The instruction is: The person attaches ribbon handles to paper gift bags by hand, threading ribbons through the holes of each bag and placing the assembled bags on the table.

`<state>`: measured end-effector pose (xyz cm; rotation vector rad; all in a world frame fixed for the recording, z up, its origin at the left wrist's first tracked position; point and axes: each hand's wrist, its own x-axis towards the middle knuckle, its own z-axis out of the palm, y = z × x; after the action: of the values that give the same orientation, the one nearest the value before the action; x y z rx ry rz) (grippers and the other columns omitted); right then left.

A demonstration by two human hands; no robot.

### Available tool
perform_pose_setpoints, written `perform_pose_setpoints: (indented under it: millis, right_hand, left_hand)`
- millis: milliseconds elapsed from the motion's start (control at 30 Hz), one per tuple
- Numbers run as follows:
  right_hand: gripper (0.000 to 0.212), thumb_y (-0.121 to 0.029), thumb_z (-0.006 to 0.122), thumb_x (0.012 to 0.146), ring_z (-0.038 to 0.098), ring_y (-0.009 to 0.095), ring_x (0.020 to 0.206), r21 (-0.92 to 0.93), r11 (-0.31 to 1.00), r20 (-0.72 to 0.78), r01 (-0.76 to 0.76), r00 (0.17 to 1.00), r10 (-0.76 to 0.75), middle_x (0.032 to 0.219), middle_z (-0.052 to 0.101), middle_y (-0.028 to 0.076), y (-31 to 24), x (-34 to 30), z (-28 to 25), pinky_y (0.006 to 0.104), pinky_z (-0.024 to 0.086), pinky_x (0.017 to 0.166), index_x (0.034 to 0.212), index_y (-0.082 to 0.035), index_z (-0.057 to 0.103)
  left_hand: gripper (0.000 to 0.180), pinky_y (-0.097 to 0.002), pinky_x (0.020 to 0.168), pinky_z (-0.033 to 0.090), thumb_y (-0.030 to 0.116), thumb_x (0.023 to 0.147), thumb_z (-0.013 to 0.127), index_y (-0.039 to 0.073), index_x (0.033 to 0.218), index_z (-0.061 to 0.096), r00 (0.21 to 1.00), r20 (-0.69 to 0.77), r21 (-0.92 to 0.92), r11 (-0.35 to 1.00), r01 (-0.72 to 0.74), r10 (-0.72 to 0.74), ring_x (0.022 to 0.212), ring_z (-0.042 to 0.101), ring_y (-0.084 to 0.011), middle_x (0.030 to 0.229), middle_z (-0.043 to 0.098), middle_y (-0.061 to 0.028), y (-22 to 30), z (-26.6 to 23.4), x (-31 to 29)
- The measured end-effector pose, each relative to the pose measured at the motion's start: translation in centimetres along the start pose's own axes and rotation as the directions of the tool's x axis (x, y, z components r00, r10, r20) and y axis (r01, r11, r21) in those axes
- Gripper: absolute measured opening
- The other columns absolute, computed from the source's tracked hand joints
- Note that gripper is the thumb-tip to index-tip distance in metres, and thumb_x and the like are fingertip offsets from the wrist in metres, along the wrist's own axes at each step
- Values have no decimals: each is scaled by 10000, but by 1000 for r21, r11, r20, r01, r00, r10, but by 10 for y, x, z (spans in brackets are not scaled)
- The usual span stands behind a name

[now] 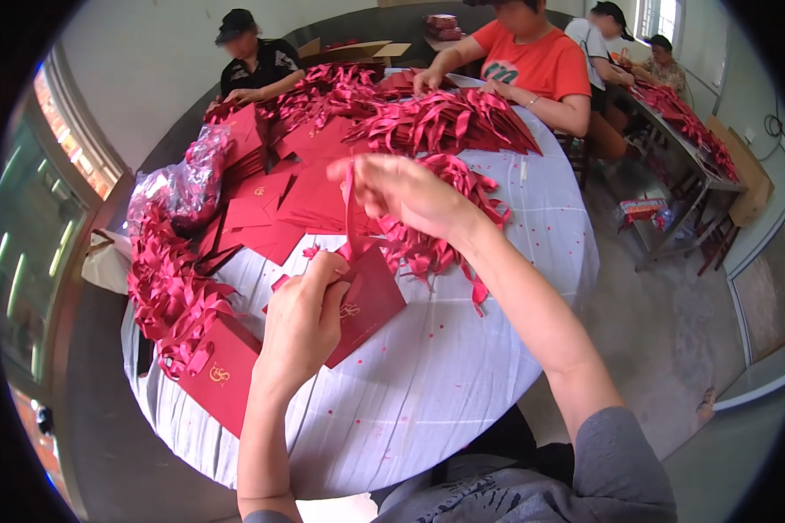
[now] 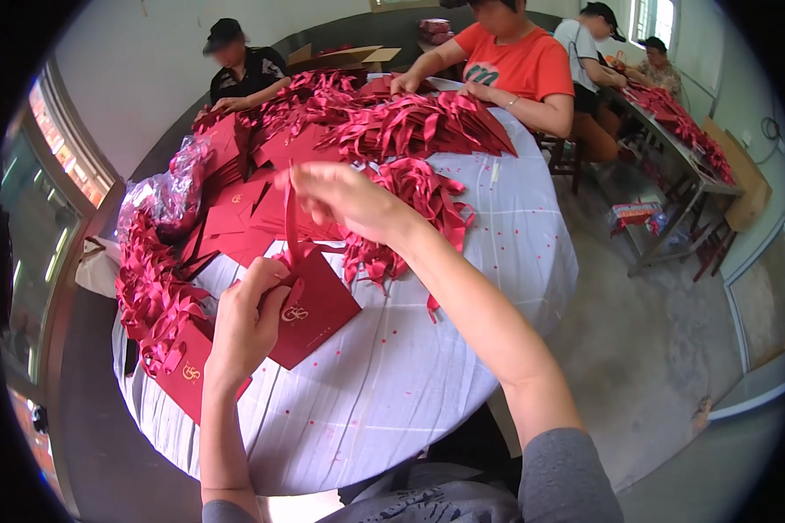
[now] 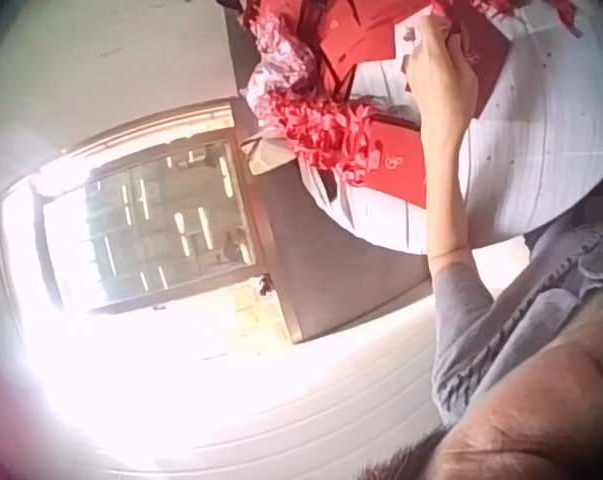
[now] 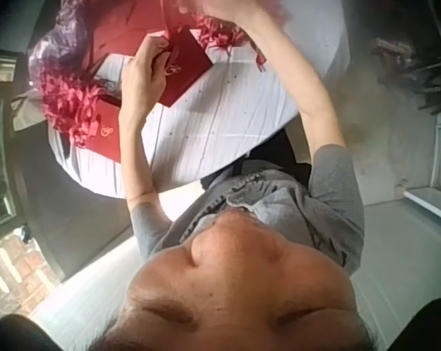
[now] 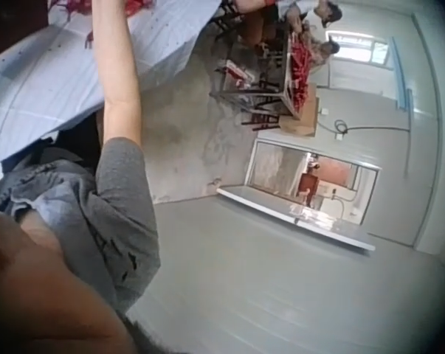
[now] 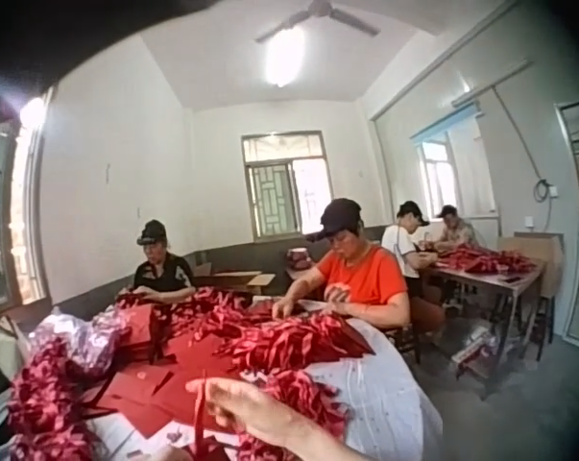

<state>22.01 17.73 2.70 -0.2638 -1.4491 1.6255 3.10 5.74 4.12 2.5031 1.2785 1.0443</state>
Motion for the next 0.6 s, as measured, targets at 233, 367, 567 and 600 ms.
perform_pose_setpoints:
  millis: [233, 367, 567, 600]
  right_hand:
    - [204, -140, 642, 881, 602, 97, 889, -181, 976, 129, -119, 981, 143, 940, 659, 38, 9, -17, 20, 235, 475, 816, 1040, -13, 655]
    - [149, -144, 656, 872, 575, 70, 781, -423, 905, -9, -41, 999, 41, 824, 652, 4, 18, -18, 20, 221, 448, 707, 954, -24, 690]
    - [161, -105, 654, 857, 608, 118, 870, -353, 932, -247, 83, 952, -178, 906, 638, 50, 23, -18, 29, 249, 487, 789, 934, 32, 689]
    - [161, -105, 654, 857, 608, 118, 870, -351, 933, -248, 81, 953, -176, 906, 638, 50, 22, -18, 30, 249, 487, 789, 934, 32, 689]
  left_hand:
    - [175, -375, 608, 461, 55, 831, 621, 1, 970, 528, 998, 47, 5, 999, 39, -40, 671, 609, -325, 744, 606, -180, -1, -6, 0]
    - [221, -397, 580, 463, 113, 804, 664, 3, 940, 529, 998, 55, 132, 991, -2, -6, 646, 605, -342, 698, 605, -175, 2, -4, 0]
    - [158, -398, 567, 452, 112, 812, 656, 7, 854, 547, 996, 71, 125, 991, 41, -50, 617, 596, -328, 664, 594, -158, 3, 1, 0]
    - [151, -396, 563, 449, 110, 816, 652, 7, 848, 546, 997, 60, 123, 992, 41, -48, 613, 595, -324, 658, 591, -157, 3, 1, 0]
